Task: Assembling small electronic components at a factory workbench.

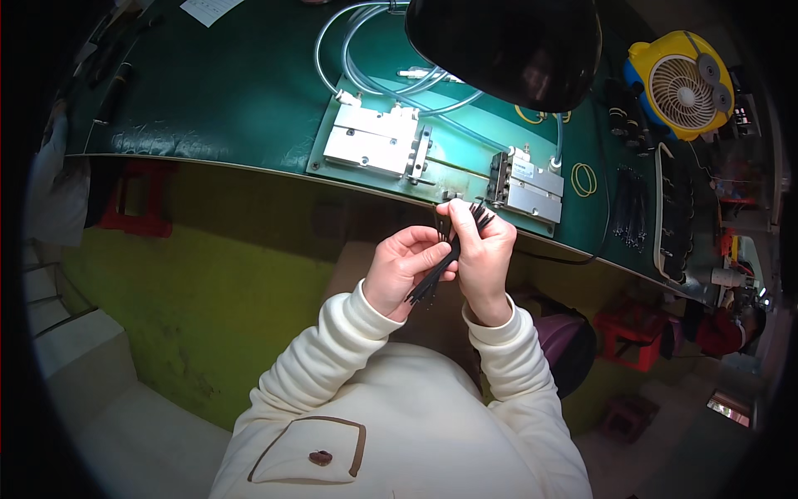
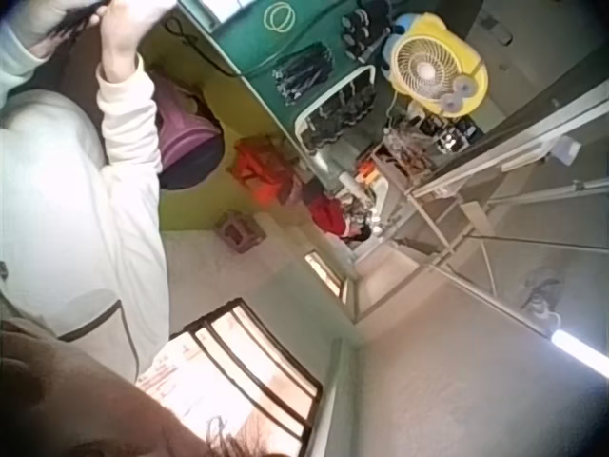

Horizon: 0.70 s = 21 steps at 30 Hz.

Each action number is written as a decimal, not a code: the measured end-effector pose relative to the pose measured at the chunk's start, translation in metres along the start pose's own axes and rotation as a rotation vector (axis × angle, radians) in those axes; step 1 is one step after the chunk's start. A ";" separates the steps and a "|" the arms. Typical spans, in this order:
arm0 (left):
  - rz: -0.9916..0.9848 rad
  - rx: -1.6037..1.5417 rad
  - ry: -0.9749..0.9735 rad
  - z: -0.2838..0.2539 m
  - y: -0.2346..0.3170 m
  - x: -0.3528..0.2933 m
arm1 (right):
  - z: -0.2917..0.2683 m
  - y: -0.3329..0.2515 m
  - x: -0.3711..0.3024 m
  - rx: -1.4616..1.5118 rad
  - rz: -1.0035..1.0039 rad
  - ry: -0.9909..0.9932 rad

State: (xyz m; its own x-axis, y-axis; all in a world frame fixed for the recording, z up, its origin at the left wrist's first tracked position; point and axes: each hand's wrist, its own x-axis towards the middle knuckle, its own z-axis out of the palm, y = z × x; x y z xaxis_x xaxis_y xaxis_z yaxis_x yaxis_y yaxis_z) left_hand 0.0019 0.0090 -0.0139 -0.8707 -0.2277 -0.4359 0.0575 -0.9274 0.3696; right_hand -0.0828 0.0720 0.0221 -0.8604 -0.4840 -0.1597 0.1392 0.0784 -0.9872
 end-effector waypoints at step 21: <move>0.028 -0.026 -0.086 0.000 -0.002 -0.002 | -0.003 -0.001 -0.007 0.023 -0.098 -0.076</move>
State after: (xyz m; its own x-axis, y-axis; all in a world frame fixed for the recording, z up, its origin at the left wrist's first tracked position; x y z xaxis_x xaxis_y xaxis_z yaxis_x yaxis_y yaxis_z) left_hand 0.0033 0.0113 -0.0139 -0.9072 -0.2284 -0.3534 0.0942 -0.9288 0.3584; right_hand -0.0784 0.0775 0.0245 -0.8308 -0.5532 -0.0613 0.0680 0.0083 -0.9977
